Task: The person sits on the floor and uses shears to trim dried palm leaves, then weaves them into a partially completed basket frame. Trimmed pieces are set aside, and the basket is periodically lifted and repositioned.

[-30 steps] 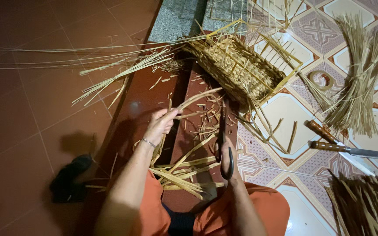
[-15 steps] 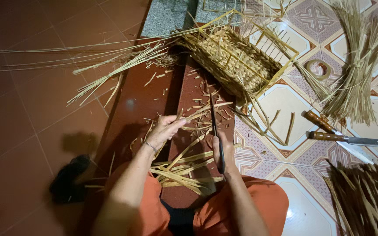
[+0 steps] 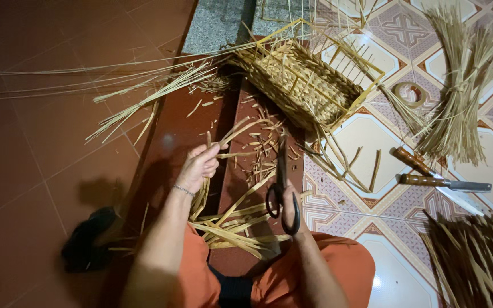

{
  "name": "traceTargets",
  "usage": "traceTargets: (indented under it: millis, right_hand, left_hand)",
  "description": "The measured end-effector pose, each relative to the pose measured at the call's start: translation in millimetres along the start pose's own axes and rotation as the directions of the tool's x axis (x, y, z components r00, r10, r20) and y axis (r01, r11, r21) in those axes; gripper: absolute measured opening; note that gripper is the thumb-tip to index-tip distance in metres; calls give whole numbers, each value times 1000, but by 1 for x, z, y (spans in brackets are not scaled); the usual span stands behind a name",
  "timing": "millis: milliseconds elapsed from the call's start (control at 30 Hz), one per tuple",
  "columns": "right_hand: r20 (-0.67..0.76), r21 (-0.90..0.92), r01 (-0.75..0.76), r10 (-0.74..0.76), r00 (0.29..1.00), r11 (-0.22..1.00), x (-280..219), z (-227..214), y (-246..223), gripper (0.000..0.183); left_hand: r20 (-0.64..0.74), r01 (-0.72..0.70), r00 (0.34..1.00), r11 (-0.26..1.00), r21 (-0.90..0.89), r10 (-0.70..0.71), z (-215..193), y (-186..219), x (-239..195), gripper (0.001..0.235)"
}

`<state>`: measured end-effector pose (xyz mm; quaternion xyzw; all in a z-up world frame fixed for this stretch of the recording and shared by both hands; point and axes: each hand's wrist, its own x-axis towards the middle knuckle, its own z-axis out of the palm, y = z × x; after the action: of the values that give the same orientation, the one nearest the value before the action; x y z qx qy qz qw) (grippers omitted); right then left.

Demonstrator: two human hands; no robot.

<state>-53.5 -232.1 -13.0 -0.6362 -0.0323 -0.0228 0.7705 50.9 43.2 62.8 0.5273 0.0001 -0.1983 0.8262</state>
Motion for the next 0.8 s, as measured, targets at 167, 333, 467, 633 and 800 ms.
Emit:
traceTargets:
  millis: [167,333,467,633,800]
  right_hand:
    - [177,50,-35,25,984,998,3,9,1,69]
    - [123,-42,-4,9,992,999,7,8,-8,68]
    - [-16,-149,-84,82,996,985,8,6,-13,69]
    - [-31,-93,96,-99,995,991,11,7,4,67]
    - [-144,8,-86,86,986,996,11,-3,18,67]
  left_hand:
    - [61,17,998,1000,23,-18,-5,-4,-2,27]
    - [88,104,989,985,137,-117,2,-8,-3,20]
    - [74,142,983,947,289,-170,11,-6,-3,22]
    - [39,112,990,915,387,-137,12,-14,0,20]
    - [-29,58,998,938,341,-51,1,-22,6,23]
